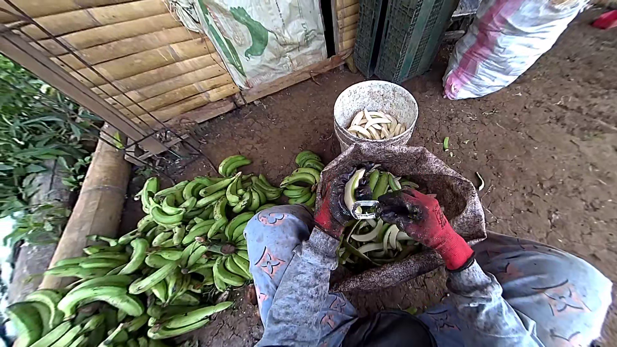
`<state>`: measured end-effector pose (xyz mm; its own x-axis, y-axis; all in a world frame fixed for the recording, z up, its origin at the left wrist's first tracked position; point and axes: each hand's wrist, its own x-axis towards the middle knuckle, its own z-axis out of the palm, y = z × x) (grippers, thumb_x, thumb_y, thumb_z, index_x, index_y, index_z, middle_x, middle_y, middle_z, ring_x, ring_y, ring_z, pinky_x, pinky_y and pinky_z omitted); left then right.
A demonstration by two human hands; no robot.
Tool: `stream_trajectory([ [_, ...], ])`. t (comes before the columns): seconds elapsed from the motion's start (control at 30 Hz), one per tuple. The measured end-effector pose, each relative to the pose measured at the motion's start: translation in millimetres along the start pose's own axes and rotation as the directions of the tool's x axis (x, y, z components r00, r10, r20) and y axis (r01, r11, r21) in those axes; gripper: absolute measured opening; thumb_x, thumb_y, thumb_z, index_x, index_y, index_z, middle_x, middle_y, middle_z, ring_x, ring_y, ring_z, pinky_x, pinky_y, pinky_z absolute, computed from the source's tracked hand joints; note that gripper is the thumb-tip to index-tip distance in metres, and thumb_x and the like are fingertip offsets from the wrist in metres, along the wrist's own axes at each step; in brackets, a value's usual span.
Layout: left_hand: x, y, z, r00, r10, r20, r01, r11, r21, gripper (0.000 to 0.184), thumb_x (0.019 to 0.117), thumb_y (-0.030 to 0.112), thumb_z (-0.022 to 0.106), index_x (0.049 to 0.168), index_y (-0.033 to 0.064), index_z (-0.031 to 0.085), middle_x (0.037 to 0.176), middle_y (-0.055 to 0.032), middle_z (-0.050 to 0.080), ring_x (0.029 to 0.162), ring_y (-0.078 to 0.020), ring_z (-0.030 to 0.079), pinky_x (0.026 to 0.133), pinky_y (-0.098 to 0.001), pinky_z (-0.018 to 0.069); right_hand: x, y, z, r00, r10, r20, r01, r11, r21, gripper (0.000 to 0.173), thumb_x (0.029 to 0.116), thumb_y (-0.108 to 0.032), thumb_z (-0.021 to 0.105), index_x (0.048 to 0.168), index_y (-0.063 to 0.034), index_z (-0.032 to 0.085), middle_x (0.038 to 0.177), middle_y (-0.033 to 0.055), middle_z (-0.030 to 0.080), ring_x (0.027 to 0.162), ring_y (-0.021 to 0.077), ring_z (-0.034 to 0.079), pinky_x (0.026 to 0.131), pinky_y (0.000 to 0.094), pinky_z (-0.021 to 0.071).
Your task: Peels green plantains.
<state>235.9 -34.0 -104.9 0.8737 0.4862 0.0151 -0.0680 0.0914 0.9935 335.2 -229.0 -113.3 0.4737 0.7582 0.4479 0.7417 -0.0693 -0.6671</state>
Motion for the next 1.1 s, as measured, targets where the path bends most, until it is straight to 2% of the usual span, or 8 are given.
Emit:
stream_trajectory([
  [0.3,-16,6,22,0.976,-0.091,-0.198,0.141,0.957,0.253,0.036,0.1104,0.027,0.044,0.129,0.0021,0.061,0.104,-0.0158,0.066,0.089,-0.0199,0.061,0.084,-0.0375,0.0515,14,12,4,0.910,0.267,-0.319,-0.362,0.885,-0.293,0.030,0.0907,-0.013,0.072,0.116,0.0033,0.069,0.107,0.0283,0.067,0.099,0.0474,0.067,0.080,0.0639,0.0528],
  [0.37,-3,6,24,0.931,0.162,-0.327,-0.042,0.938,0.344,0.034,0.1095,0.029,0.046,0.124,0.0031,0.064,0.098,-0.0105,0.066,0.084,-0.0142,0.060,0.079,-0.0340,0.0523,15,13,-5,0.880,0.270,-0.391,-0.376,0.899,-0.224,0.032,0.0941,-0.015,0.070,0.122,0.0008,0.068,0.110,0.0259,0.069,0.099,0.0437,0.068,0.083,0.0615,0.0539],
  [0.47,55,41,28,0.654,0.708,-0.269,-0.600,0.701,0.386,0.036,0.1082,0.013,0.040,0.132,-0.0060,0.059,0.129,-0.0153,0.066,0.121,-0.0169,0.062,0.106,-0.0330,0.0491,15,13,-6,0.870,0.286,-0.403,-0.372,0.915,-0.155,0.031,0.0969,-0.017,0.067,0.124,-0.0015,0.068,0.111,0.0222,0.069,0.099,0.0380,0.069,0.086,0.0577,0.0545],
  [0.53,90,86,39,0.627,0.764,-0.153,-0.609,0.603,0.516,0.041,0.1051,0.012,0.045,0.141,-0.0063,0.051,0.141,-0.0201,0.057,0.131,-0.0219,0.054,0.112,-0.0342,0.0419,14,12,-2,0.867,0.328,-0.374,-0.391,0.914,-0.105,0.033,0.0991,-0.021,0.065,0.125,-0.0012,0.067,0.111,0.0212,0.069,0.098,0.0357,0.069,0.086,0.0567,0.0547],
  [0.67,127,82,48,0.884,0.467,-0.009,-0.314,0.610,0.727,0.067,0.1034,0.044,0.054,0.159,0.0129,0.034,0.159,-0.0210,0.037,0.144,-0.0353,0.040,0.116,-0.0516,0.0364,18,12,-4,0.838,0.514,-0.184,-0.536,0.838,-0.099,0.053,0.0916,-0.038,0.077,0.130,-0.0047,0.063,0.111,0.0208,0.067,0.100,0.0371,0.066,0.086,0.0608,0.0522],
  [0.8,80,21,36,0.943,0.313,-0.113,-0.235,0.865,0.443,0.053,0.1080,0.027,0.049,0.158,0.0128,0.035,0.154,-0.0102,0.047,0.135,-0.0170,0.050,0.112,-0.0369,0.0440,29,20,32,0.755,0.640,0.139,-0.609,0.764,-0.212,0.052,0.0841,-0.033,0.084,0.127,-0.0106,0.065,0.117,0.0201,0.066,0.107,0.0382,0.065,0.090,0.0602,0.0526],
  [0.9,37,-56,18,0.890,0.389,-0.236,-0.263,0.863,0.432,0.049,0.1092,0.035,0.042,0.154,0.0150,0.041,0.141,-0.0116,0.058,0.115,-0.0218,0.063,0.090,-0.0435,0.0566,30,27,76,0.707,0.634,0.313,-0.537,0.769,-0.346,0.054,0.0884,-0.031,0.076,0.137,-0.0128,0.061,0.135,0.0244,0.058,0.115,0.0416,0.063,0.095,0.0594,0.0519],
  [1.1,-24,-23,39,0.865,0.084,-0.495,0.017,0.980,0.197,0.043,0.1113,0.023,0.040,0.149,0.0019,0.042,0.124,-0.0175,0.063,0.101,-0.0192,0.067,0.091,-0.0369,0.0560,32,20,63,0.754,0.601,0.267,-0.499,0.787,-0.362,0.038,0.0899,-0.030,0.074,0.120,-0.0066,0.069,0.120,0.0205,0.067,0.111,0.0397,0.065,0.091,0.0612,0.0505],
])
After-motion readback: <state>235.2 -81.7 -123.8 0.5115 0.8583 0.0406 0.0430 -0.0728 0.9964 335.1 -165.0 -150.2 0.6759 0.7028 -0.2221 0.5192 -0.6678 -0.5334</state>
